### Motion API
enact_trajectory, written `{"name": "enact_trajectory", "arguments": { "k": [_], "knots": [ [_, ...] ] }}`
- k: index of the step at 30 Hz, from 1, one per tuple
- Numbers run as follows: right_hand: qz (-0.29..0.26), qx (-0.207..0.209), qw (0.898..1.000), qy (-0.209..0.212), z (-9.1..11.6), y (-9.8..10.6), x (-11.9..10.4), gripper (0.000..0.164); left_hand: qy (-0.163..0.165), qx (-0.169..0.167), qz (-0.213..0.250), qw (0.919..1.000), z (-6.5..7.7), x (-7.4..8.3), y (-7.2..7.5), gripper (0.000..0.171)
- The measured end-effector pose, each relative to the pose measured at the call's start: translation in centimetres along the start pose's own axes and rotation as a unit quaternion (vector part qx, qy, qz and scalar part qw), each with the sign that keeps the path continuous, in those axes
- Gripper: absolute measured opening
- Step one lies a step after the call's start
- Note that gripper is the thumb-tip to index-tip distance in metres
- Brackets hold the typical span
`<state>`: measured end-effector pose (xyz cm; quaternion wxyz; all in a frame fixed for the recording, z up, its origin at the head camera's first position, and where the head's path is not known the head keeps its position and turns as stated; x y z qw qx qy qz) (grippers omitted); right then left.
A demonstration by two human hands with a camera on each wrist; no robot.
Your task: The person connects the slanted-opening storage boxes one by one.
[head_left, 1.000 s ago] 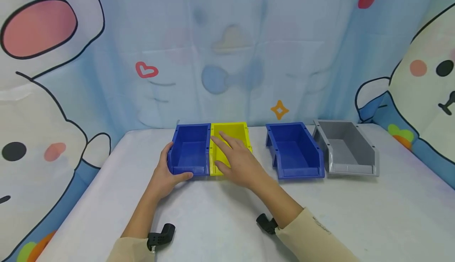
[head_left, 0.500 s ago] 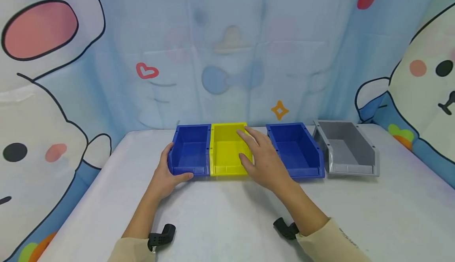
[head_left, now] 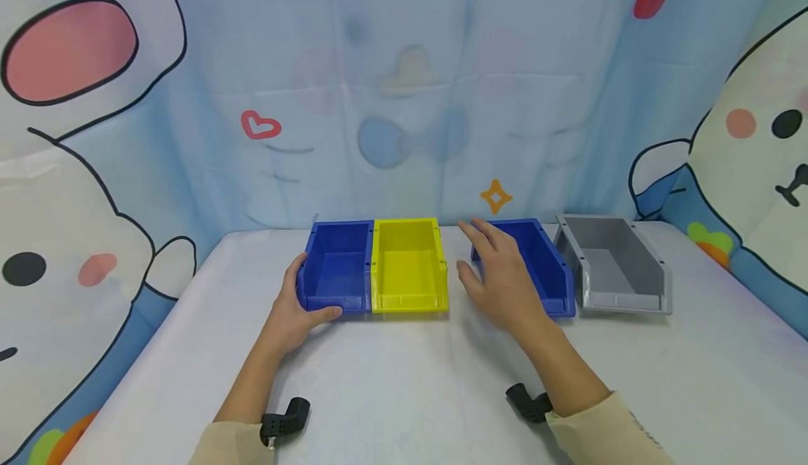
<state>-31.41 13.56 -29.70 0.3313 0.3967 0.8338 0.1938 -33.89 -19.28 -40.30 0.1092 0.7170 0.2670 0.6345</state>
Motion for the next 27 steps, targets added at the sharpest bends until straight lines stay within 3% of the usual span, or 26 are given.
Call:
{"name": "enact_trajectory", "arguments": {
  "k": [6,12,27],
  "knots": [
    [0.015,0.015,1.000,-0.017,-0.1,1.1,1.3,0.057,0.000,0.002,-0.004,1.0000,0.0,-0.1,0.0,0.118],
    [0.028,-0.002,0.998,-0.056,0.1,1.7,3.2,0.059,0.000,0.000,-0.005,1.0000,0.0,0.0,-0.1,0.118],
    [0.075,0.004,0.988,-0.138,0.5,3.7,7.3,0.064,0.006,0.000,-0.003,1.0000,0.1,0.1,0.1,0.117]
  ]
}}
Point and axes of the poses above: each hand's wrist, its own z-axis away from the middle knuckle, its own y-axis out of the back of the hand, x = y × z, the point moved 9 cm from there along -z, towards the middle knuckle, and after that the axes turned 12 degrees about x, right-handed, at the moved point
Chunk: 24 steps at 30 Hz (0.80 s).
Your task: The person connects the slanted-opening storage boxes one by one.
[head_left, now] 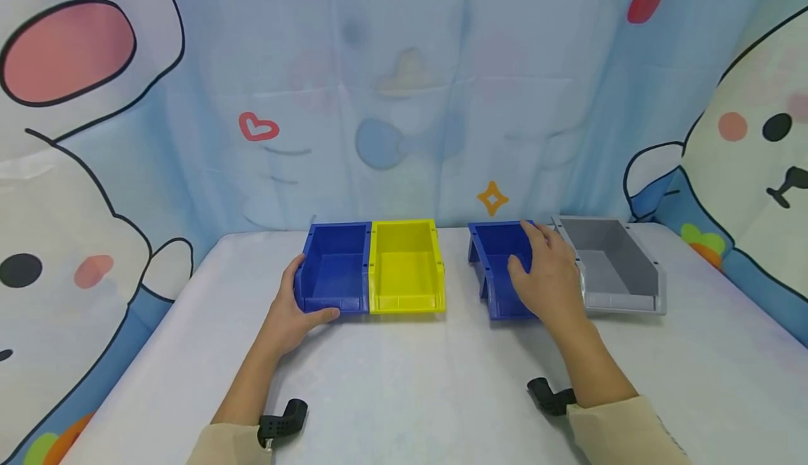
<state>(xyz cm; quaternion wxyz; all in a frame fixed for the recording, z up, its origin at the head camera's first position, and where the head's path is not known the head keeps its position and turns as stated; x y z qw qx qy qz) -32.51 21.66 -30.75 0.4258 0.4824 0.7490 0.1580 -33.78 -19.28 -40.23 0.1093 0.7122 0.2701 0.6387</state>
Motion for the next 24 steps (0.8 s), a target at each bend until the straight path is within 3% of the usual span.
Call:
{"name": "enact_trajectory", "arguments": {
  "k": [5,14,20,24],
  "knots": [
    [0.020,-0.010,0.999,-0.023,0.0,-0.1,1.2,0.065,-0.001,0.000,0.004,1.0000,0.0,-0.1,-0.1,0.118],
    [0.008,-0.087,0.992,-0.096,-0.1,-0.9,3.9,0.067,-0.003,0.000,0.005,1.0000,-0.1,-0.1,-0.1,0.118],
    [-0.023,-0.137,0.982,-0.130,-0.1,-1.3,5.1,0.066,-0.004,-0.001,0.008,1.0000,-0.1,-0.1,-0.2,0.118],
    [-0.081,-0.165,0.970,-0.163,0.2,-1.5,5.6,0.065,-0.002,-0.001,0.002,1.0000,0.0,-0.1,-0.1,0.118]
  ]
}}
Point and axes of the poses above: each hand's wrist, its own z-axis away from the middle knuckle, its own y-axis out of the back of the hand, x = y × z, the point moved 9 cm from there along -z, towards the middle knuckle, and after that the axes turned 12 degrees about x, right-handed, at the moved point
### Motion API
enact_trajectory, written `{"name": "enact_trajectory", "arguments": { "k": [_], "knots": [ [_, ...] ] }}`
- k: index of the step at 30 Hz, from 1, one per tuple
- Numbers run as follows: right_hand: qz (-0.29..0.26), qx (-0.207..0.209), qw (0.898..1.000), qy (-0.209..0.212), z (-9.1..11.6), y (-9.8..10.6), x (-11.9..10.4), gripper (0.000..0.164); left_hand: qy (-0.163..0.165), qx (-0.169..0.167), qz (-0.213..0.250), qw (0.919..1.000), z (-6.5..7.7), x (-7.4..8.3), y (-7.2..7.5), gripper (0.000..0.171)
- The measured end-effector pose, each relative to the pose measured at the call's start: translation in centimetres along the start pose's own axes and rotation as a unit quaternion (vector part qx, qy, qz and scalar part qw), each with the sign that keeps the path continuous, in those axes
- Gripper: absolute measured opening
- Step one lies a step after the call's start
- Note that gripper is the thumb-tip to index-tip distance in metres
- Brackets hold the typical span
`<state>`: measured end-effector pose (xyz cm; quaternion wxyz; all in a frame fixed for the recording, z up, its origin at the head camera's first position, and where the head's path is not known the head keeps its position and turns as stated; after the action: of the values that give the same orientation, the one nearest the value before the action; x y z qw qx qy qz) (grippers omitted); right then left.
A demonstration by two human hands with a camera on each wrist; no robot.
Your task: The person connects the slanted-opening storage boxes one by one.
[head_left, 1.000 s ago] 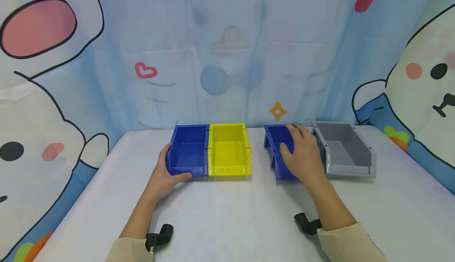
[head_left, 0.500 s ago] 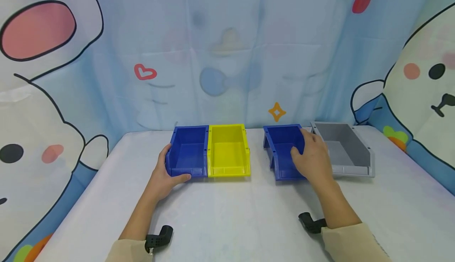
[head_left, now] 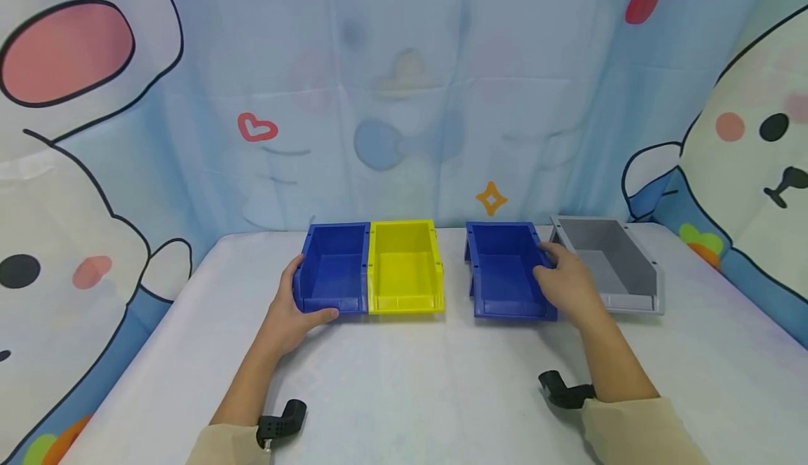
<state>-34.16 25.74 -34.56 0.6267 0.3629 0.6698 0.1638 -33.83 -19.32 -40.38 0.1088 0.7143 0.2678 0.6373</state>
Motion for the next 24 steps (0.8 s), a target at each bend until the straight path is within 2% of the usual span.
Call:
{"name": "enact_trajectory", "arguments": {
  "k": [4,13,24],
  "knots": [
    [-0.046,-0.015,0.999,-0.019,0.06,-0.01,0.30,0.065,0.002,0.001,-0.004,1.0000,0.10,-0.03,0.15,0.118],
    [-0.060,0.005,0.998,-0.031,0.04,0.34,0.39,0.065,0.005,-0.001,-0.003,1.0000,0.21,0.00,0.20,0.118],
    [-0.102,0.022,0.993,-0.047,0.06,0.78,0.49,0.065,-0.003,-0.003,0.003,1.0000,0.08,0.18,0.01,0.118]
  ]
}}
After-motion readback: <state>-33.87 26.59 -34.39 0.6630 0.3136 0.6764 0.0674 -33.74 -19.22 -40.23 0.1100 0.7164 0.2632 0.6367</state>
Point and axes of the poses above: each hand's wrist, its own z-axis away from the middle knuckle, its own y-axis out of the back of the hand, x = y × z, the point moved 9 cm from there along -z, towards the middle knuckle, and after that the axes turned 12 degrees about x, right-handed, at the moved point
